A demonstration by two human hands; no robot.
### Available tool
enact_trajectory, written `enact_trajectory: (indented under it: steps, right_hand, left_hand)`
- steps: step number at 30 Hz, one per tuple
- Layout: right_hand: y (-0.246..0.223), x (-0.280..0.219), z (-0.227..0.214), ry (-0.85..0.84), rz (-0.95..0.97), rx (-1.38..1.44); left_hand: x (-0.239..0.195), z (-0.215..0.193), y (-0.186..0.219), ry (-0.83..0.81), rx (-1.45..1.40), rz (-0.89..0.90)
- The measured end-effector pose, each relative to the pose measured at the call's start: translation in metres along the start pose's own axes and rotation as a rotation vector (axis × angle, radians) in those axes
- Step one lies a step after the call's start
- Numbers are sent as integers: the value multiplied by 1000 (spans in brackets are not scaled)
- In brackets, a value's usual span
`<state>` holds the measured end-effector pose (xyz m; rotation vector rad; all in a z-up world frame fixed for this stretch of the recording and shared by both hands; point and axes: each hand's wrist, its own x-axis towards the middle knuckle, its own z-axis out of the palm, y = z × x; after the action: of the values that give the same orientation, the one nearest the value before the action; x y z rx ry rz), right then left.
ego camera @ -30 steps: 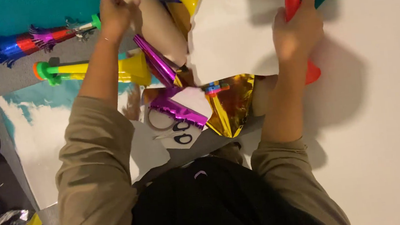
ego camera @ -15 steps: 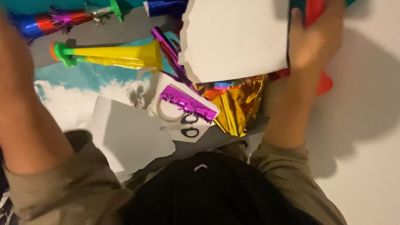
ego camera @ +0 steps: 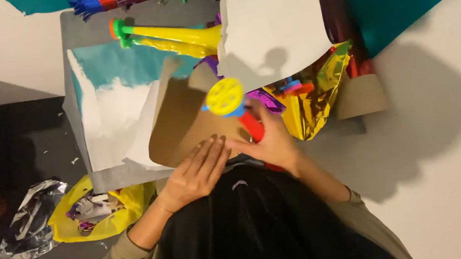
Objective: Assembling party horns by attaching metallic fringe to plastic tubes using tape and scissors.
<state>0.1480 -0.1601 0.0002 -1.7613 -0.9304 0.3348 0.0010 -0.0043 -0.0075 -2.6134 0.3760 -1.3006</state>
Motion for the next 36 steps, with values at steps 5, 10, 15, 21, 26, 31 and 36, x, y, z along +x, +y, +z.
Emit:
enact_trajectory:
  steps: [5,10,15,21,26,31,36]
  right_hand:
    - [45,11,6,221,-80,-374]
    - [92,40,-10,299,-228,-354]
    - [48,60,-3,358,-500,-187]
    - [41,53,6,330,-440,-275]
    - [32,50,-20,167,-46,-107]
    - [23,46,-54,181,-64,148]
    - [20,24,-82,429,-103,150]
  left_hand:
    - [-8,-3,-1,39,-70,31]
    - [-54,-9,-28,132,-176,-256]
    - [-5,-16,-51,161,-1385,-1649]
    - [-56,58,-28,263,-1493,-1869]
    - [-84,88,-44,434,-1505,-1984]
    - [-116,103,-79,631,-1537,-1933]
    - [-163,119,-99,814,-1448,-2029]
